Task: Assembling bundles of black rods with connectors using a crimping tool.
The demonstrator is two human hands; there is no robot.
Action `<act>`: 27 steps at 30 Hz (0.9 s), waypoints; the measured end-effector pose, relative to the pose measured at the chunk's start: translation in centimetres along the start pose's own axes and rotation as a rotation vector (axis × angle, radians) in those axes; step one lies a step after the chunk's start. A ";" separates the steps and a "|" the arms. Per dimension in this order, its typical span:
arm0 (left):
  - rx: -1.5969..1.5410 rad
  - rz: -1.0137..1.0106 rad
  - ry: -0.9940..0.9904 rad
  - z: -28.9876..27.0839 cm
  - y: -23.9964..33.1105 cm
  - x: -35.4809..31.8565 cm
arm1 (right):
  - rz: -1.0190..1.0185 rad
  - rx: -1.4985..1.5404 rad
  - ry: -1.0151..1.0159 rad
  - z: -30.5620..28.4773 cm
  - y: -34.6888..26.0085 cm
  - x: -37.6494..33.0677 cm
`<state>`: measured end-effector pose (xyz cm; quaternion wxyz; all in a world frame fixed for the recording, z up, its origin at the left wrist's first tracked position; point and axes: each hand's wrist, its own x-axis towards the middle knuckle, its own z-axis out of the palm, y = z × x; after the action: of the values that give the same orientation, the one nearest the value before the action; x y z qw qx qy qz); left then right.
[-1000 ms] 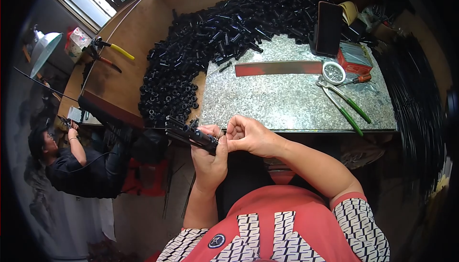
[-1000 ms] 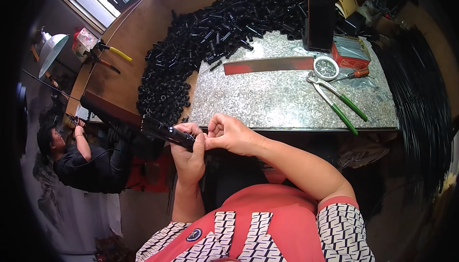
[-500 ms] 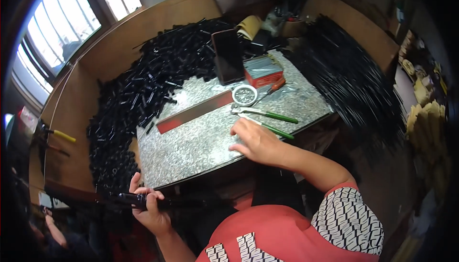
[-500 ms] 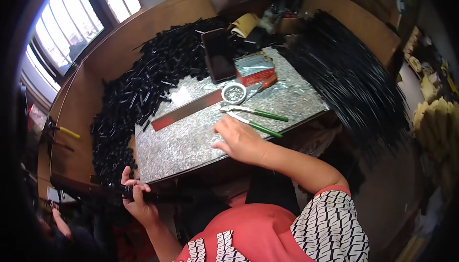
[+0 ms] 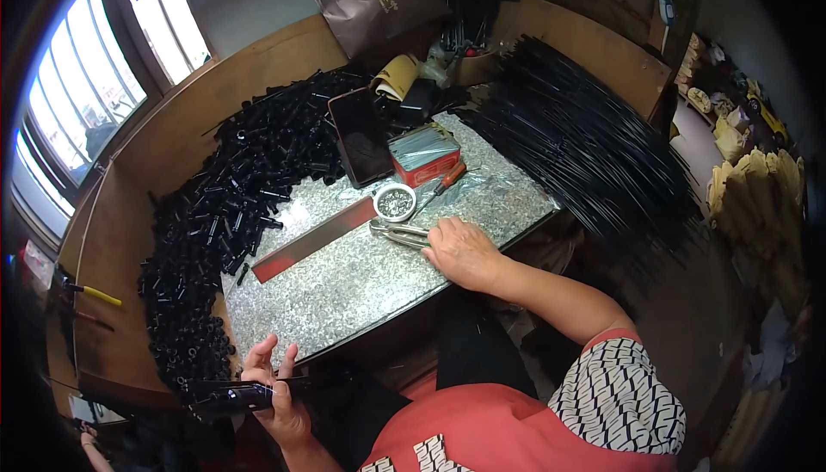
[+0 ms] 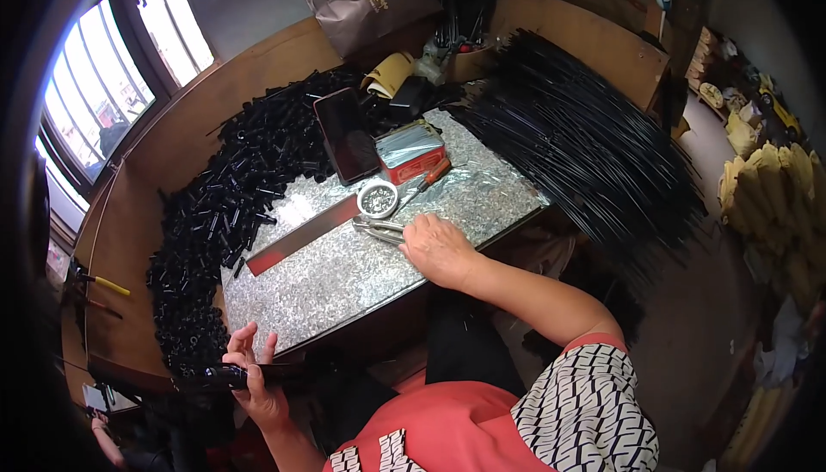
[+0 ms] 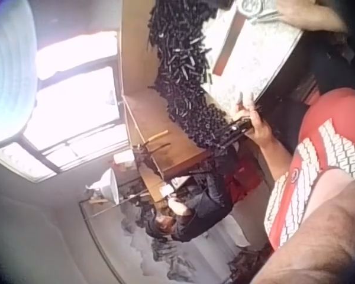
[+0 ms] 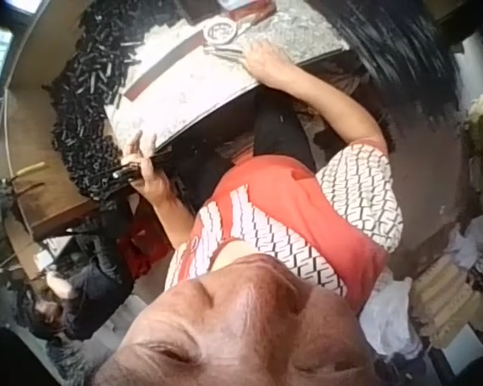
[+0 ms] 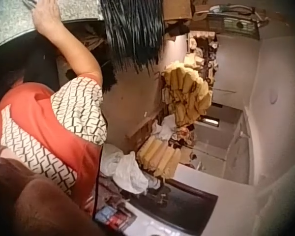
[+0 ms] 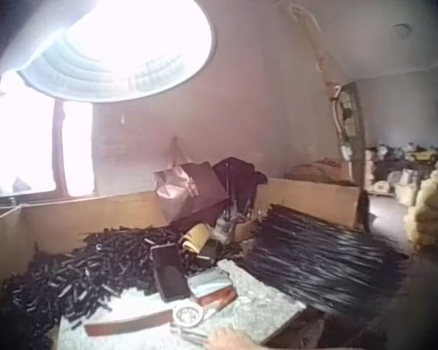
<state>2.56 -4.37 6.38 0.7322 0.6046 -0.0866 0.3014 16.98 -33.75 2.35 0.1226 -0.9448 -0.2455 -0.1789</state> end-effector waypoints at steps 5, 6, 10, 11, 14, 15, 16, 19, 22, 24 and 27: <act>0.034 -0.058 -0.086 -1.6 0.1 -1.0 | 0.022 0.617 0.077 -2.4 -4.2 1.0; -0.022 -0.128 -0.104 -2.1 -0.1 -1.2 | -0.007 0.648 0.054 -3.4 -4.9 1.3; -0.154 -0.293 -0.110 -1.4 -1.7 -0.8 | -0.269 0.480 -0.044 -5.2 -6.0 1.1; -0.168 -0.260 -0.125 -1.3 -2.3 -0.7 | -0.328 0.372 0.037 -5.7 -6.4 1.0; -0.257 -0.168 -0.271 -1.8 -3.5 -0.2 | -0.446 0.147 0.233 -6.5 -8.1 1.7; -0.244 -0.186 -0.251 -1.7 -3.2 -0.3 | -0.472 -0.009 0.354 -6.3 -8.6 1.9; -0.235 -0.206 -0.236 -1.8 -2.8 -0.4 | -0.487 0.013 0.348 -5.8 -9.1 2.1; -0.213 -0.224 -0.197 -2.1 -2.5 -0.6 | -0.548 -0.163 0.505 -5.1 -10.0 2.6; -0.204 -0.322 -0.116 -2.3 -2.6 -0.9 | -0.591 -0.172 0.483 -4.8 -10.6 2.6; -0.184 -0.309 -0.112 -2.4 -3.1 -1.1 | -0.608 -0.167 0.461 -5.1 -10.9 2.2; -0.054 -0.311 -0.045 -1.3 -2.5 -0.9 | -0.620 -0.011 0.252 -5.9 -11.2 2.1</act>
<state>2.86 -3.65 3.52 0.7840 0.5973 -0.0165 0.1683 11.33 -25.26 10.15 0.0865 -0.7962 -0.5032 -0.3245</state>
